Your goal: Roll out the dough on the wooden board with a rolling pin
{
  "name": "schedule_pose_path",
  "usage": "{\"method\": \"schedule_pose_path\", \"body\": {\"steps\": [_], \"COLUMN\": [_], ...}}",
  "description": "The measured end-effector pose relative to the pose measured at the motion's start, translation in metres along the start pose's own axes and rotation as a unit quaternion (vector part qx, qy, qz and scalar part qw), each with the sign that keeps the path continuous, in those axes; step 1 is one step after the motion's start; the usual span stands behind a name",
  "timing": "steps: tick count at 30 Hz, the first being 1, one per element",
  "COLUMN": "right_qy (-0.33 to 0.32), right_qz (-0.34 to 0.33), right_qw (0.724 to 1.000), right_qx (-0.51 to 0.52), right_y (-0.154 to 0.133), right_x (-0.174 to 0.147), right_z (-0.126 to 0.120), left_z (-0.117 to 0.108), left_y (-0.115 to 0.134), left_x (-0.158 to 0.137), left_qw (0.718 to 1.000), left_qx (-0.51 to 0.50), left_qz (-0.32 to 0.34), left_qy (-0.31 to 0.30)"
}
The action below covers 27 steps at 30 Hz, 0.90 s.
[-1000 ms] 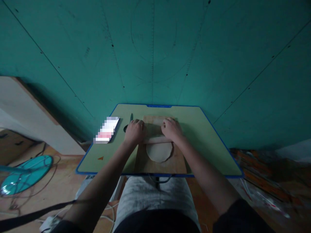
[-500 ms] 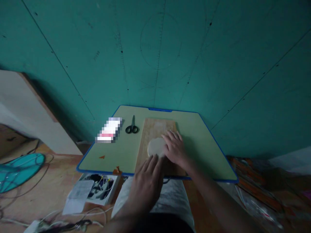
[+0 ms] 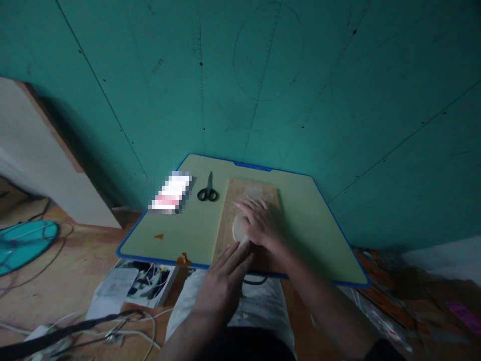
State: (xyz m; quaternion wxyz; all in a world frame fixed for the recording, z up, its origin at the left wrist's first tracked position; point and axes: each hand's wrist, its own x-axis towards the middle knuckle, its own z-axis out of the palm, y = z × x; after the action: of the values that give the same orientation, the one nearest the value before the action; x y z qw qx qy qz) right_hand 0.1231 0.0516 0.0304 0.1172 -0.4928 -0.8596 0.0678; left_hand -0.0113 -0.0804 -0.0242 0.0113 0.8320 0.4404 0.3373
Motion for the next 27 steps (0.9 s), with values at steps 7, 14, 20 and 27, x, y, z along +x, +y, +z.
{"method": "schedule_pose_path", "body": {"steps": [7, 14, 20, 27], "right_qy": [0.008, -0.003, 0.023, 0.020], "right_qz": [0.024, 0.061, 0.055, 0.020], "right_qw": [0.999, 0.998, 0.998, 0.999], "right_qx": [0.028, 0.032, 0.022, 0.019], "right_y": [-0.016, -0.027, -0.039, -0.016], "right_x": [0.027, 0.049, 0.069, 0.037], "right_z": [0.005, 0.010, 0.016, 0.011], "left_z": [-0.010, -0.023, -0.023, -0.021], "left_y": [-0.017, -0.025, -0.034, -0.012], "left_x": [-0.004, -0.004, -0.014, -0.006], "left_qw": [0.998, 0.996, 0.988, 0.995], "left_qx": [-0.026, -0.037, -0.010, -0.010], "left_qz": [-0.034, -0.077, -0.151, -0.098], "left_qy": [0.037, 0.041, 0.038, 0.011]}}
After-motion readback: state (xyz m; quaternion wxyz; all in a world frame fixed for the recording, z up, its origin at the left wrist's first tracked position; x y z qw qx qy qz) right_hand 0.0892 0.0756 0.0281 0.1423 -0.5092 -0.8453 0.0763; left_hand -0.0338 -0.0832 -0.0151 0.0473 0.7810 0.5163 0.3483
